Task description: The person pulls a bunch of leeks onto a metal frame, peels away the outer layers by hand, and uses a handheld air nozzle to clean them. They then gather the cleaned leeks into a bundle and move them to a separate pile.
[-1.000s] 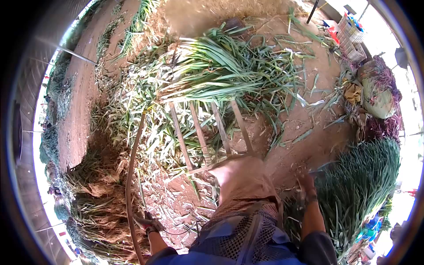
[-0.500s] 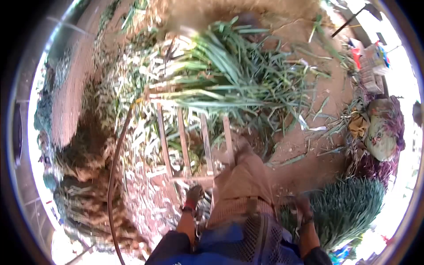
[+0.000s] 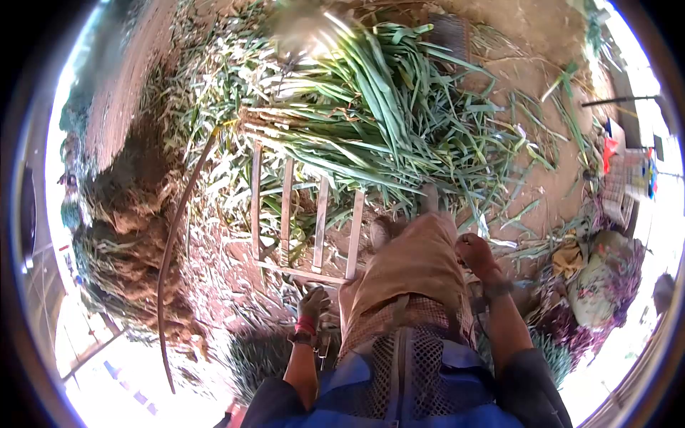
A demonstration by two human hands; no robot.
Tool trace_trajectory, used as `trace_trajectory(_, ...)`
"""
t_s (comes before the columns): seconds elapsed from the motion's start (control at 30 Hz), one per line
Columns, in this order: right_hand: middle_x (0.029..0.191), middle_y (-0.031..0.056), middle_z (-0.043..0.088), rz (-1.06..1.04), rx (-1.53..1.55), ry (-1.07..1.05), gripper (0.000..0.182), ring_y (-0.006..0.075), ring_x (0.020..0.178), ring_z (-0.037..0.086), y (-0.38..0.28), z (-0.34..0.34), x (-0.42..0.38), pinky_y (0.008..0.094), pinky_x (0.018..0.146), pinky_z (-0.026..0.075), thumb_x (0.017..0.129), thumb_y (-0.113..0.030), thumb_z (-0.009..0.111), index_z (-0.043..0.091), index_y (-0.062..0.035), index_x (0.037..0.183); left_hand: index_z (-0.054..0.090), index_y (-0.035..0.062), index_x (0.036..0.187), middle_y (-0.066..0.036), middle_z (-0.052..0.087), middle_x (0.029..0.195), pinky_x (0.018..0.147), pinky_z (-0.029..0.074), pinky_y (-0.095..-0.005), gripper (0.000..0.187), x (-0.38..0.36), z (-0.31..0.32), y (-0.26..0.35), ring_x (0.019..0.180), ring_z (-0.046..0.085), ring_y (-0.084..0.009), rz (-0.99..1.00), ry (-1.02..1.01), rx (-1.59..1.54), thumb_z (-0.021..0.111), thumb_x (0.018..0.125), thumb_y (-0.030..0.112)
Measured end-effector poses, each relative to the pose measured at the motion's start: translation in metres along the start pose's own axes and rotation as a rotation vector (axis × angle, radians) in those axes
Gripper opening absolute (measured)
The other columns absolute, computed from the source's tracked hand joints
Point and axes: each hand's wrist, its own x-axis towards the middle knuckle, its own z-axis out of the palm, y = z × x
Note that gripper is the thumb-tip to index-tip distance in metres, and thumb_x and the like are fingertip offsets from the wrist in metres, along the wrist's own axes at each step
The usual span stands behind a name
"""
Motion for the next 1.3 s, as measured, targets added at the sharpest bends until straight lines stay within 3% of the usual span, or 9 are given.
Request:
trace_trajectory(0.13,0.097,0.0248,0.070,-0.416,-0.696,-0.038,0.029,0.0460,0.093,0.067,-0.049,-0.011,0.072,0.0494,0.078,0.056,0.088,-0.029,0.065,0.068,-0.0039,0.103,0.070,0.0052,0.123,-0.004,0.073,0.100,0.065,0.055,-0.0276,0.033,-0.029,0.046,-0.013,0.080,0.070,-0.0147,0.026,0.167,-0.078,0.072,0.098,0.027)
trace_trajectory(0.27,0.095,0.0235,0.071,-0.593,-0.899,-0.097,0.031,0.0443,0.089,0.068,-0.124,0.005,0.147,0.0520,0.077,0.055,0.089,-0.031,0.061,0.066,-0.0029,0.101,0.070,0.0021,0.125,-0.005,0.075,0.105,0.070,0.056,-0.0276,0.032,-0.001,0.115,-0.046,0.084,0.070,-0.0122,0.268,0.299,0.114,0.072,0.097,0.018)
trace_trajectory(0.4,0.088,0.0228,0.069,-0.710,-1.201,-0.215,0.027,0.0422,0.085,0.068,-0.209,0.060,0.219,0.0529,0.076,0.054,0.090,-0.027,0.057,0.065,-0.0030,0.099,0.065,-0.0023,0.133,-0.011,0.075,0.117,0.090,0.054,-0.0275,0.046,0.014,0.212,0.020,0.102,0.069,-0.0144,0.126,0.185,-0.018,0.074,0.094,0.020)
trace_trajectory(0.47,0.089,0.0198,0.069,-0.850,-1.385,-0.253,0.022,0.0384,0.084,0.068,-0.231,0.093,0.264,0.0513,0.076,0.054,0.089,-0.024,0.057,0.066,-0.0057,0.098,0.068,0.0029,0.129,-0.013,0.074,0.119,0.093,0.055,-0.0320,0.044,0.040,0.247,0.032,0.105,0.071,-0.0211,0.001,0.169,0.189,0.075,0.091,0.024)
trace_trajectory(0.53,0.095,0.0153,0.070,-0.895,-1.543,-0.262,0.019,0.0342,0.090,0.069,-0.253,0.134,0.307,0.0512,0.081,0.054,0.089,-0.021,0.056,0.067,-0.0086,0.099,0.073,0.0130,0.117,-0.013,0.068,0.128,0.101,0.051,-0.0470,0.042,0.072,0.280,0.013,0.118,0.061,-0.0401,0.279,0.176,0.356,0.076,0.082,0.036)
trace_trajectory(0.63,0.115,0.0127,0.068,-0.819,-1.688,-0.332,0.024,0.0320,0.114,0.063,-0.272,0.181,0.361,0.0554,0.104,0.044,0.090,-0.019,0.056,0.067,-0.0106,0.110,0.070,0.0271,0.123,-0.006,0.057,0.144,0.108,0.041,-0.0521,0.047,0.080,0.303,0.037,0.134,0.048,-0.0377,0.264,0.183,0.936,0.074,0.081,0.049)
trace_trajectory(0.7,0.126,0.0117,0.061,-1.175,-1.809,-0.211,0.035,0.0298,0.125,0.055,-0.262,0.193,0.400,0.0549,0.110,0.035,0.088,-0.026,0.063,0.061,-0.0131,0.120,0.069,0.0278,0.124,-0.005,0.056,0.146,0.110,0.039,-0.0536,0.048,0.090,0.303,0.041,0.137,0.045,-0.0374,0.213,0.137,0.848,0.074,0.080,0.048)
trace_trajectory(0.93,0.123,0.0017,0.062,-0.809,-2.307,-0.389,0.040,0.0210,0.129,0.048,-0.296,0.111,0.449,0.0553,0.120,0.023,0.082,-0.035,0.071,0.069,-0.0125,0.115,0.072,0.0285,0.121,-0.004,0.058,0.145,0.109,0.040,-0.0530,0.043,0.115,0.304,0.069,0.135,0.047,-0.0368,0.131,0.116,0.739,0.073,0.080,0.042)
trace_trajectory(1.3,0.108,0.0105,0.073,-0.698,-1.994,-0.423,0.024,0.0324,0.107,0.068,-0.328,0.105,0.488,0.0507,0.092,0.050,0.092,-0.031,0.059,0.073,-0.0139,0.103,0.077,0.0233,0.111,-0.005,0.063,0.139,0.106,0.044,-0.0498,0.037,0.124,0.340,0.106,0.129,0.053,-0.0374,0.037,0.233,0.638,0.073,0.080,0.042)
